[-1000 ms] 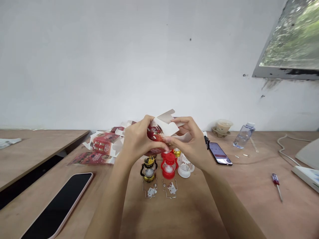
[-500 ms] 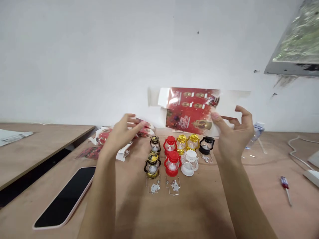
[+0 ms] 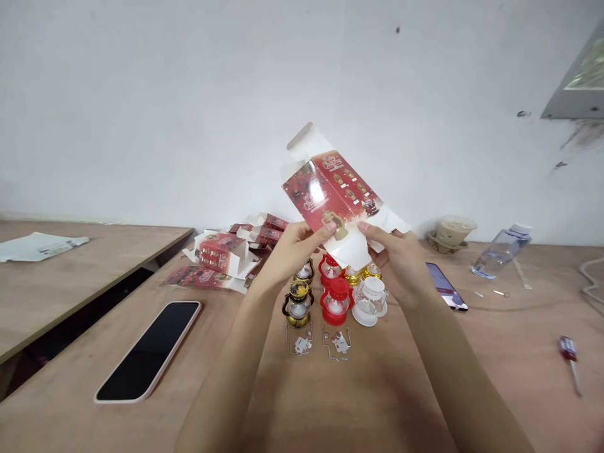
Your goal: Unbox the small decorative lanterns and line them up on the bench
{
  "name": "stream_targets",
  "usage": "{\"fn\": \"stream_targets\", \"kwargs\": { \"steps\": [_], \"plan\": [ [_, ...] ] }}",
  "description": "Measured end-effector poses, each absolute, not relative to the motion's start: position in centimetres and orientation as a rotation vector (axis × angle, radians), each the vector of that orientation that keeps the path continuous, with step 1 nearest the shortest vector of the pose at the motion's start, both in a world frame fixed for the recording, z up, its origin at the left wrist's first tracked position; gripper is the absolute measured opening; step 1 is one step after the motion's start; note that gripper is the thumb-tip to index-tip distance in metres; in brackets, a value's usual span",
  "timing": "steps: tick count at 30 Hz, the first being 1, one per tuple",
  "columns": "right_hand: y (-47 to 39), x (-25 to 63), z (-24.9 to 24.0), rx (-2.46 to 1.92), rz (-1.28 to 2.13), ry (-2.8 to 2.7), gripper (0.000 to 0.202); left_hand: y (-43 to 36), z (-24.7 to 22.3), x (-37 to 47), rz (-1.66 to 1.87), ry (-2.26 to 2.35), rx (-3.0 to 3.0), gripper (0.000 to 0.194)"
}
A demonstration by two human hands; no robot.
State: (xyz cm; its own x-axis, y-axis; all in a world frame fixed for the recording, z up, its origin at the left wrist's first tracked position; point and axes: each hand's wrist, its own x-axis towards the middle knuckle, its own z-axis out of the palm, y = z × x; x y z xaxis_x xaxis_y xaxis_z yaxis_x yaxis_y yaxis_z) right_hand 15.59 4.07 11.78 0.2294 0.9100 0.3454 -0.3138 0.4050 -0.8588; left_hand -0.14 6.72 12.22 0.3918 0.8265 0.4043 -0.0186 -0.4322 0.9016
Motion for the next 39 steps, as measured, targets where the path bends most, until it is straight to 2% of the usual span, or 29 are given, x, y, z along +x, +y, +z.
{"fn": "stream_targets", "kwargs": {
  "steps": [12, 18, 21, 27, 32, 36, 39],
  "plan": [
    [4.5, 14.6, 11.0, -0.767, 1.035, -0.814, 0.03, 7.1, 12.1, -0.5, 1.173, 0.789, 1.632, 0.023],
    [3.8, 14.5, 11.6, -0.769, 0.976, -0.984, 0.037, 6.8, 12.4, 0.4, 1.535, 0.691, 1.239, 0.037],
    [3.5, 15.6, 12.2, -0.748, 1.038, -1.177, 0.039, 6.9, 12.5, -0.1, 1.586, 0.69, 1.17, 0.04],
    [2.7, 17.9, 13.6, -0.789, 1.164, -1.456, 0.056, 6.6, 12.8, -1.5, 1.422, 0.728, 1.301, 0.028],
    [2.5, 17.3, 13.0, -0.866, 1.172, -1.405, 0.04, 5.6, 13.0, -1.1, 1.083, 0.706, 1.503, 0.021],
    [2.5, 16.8, 12.5, -0.947, 0.96, -1.348, 0.035, 5.3, 13.1, -0.4, 1.085, 0.732, 1.606, 0.023],
    [2.5, 16.7, 12.4, -0.973, 0.824, -1.36, 0.033, 5.2, 13.1, 0.0, 1.126, 0.726, 1.649, 0.033]
  ]
}}
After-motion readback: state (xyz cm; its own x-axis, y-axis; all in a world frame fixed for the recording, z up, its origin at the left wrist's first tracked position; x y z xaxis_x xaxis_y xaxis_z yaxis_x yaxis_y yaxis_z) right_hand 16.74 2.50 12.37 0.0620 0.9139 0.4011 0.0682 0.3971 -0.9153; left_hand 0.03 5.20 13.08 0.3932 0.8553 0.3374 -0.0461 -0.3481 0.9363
